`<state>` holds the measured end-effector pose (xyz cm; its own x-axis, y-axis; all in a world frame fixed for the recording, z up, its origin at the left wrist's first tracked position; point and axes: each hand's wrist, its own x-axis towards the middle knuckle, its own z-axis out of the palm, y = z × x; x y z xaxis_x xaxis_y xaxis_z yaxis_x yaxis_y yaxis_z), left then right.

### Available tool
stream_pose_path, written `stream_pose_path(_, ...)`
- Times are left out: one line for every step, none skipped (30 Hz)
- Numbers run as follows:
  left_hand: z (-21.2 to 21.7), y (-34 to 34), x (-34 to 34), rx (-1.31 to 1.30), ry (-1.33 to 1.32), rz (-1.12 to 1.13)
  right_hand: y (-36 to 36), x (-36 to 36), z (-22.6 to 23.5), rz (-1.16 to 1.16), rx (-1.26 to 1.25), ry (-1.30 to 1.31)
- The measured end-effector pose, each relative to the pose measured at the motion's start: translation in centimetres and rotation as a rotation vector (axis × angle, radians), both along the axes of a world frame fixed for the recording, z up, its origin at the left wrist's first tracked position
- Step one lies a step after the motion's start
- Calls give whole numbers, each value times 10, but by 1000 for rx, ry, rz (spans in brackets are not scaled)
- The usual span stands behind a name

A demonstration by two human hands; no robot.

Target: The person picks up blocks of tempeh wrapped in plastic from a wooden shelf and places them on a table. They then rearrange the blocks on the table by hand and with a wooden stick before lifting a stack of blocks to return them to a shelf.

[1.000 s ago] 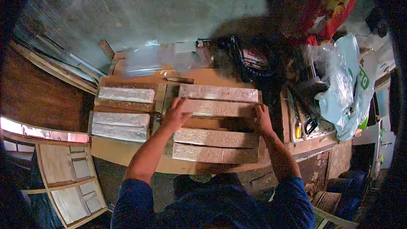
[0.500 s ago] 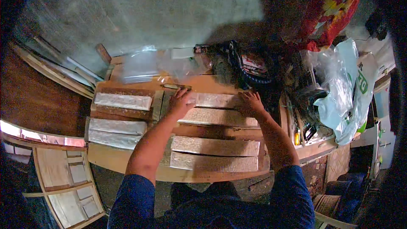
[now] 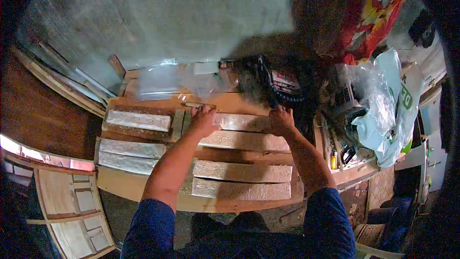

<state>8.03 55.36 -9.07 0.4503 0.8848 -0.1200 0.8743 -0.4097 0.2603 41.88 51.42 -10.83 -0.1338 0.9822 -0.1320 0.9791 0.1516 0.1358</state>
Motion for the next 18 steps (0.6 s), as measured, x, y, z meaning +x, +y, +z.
stream_pose_path(1, -1, 0, 21, 15, 9, -5, -5, 3, 16, 82, -16)
stream_pose_path(1, -4, 1, 42, 31, 16, -10, -8, 4, 5, 147, 36)
stream_pose_path(2, -6, 1, 63, 46, 24, -16, -10, 6, -7, 212, 89)
stream_pose_path(-5, -8, -1, 47, 12, 15, -21, -12, 6, -22, 274, 141)
stream_pose_path(-13, -9, -1, 30, -21, 6, -20, -13, 3, -52, 208, 138)
stream_pose_path(-20, -11, -2, 14, -55, -3, -19, -15, -2, -82, 143, 135)
stream_pose_path(-23, -15, 0, 55, -136, -17, -20, -16, -7, -117, 75, 130)
stream_pose_path(-25, -21, 5, 94, -217, -28, -22, -25, -7, -39, 119, 211)
stream_pose_path(-27, -27, 11, 135, -297, -38, -24, -41, -10, 38, 163, 293)
stream_pose_path(-33, -32, 16, 140, -327, -85, -26, -56, -10, 119, 210, 374)
stream_pose_path(-30, -34, 25, 191, -291, -132, -29, -65, -19, 165, 276, 370)
stream_pose_path(-23, -36, 34, 242, -255, -180, -30, -72, -36, 211, 342, 366)
stream_pose_path(-21, -40, 32, 294, -208, -209, -31, -83, -41, 274, 405, 372)
stream_pose_path(-35, -37, 30, 305, -240, -170, -31, -87, -43, 228, 298, 413)
stream_pose_path(-44, -33, 25, 299, -246, -131, -32, -84, -43, 198, 278, 353)
stream_pose_path(-55, -29, 11, 290, -249, -85, -33, -81, -39, 176, 255, 296)
stream_pose_path(-49, -25, 6, 282, -258, -56, -35, -68, -38, 136, 236, 233)
stream_pose_path(-43, -25, -3, 242, -87, -17, -37, -53, -39, 134, 288, 235)
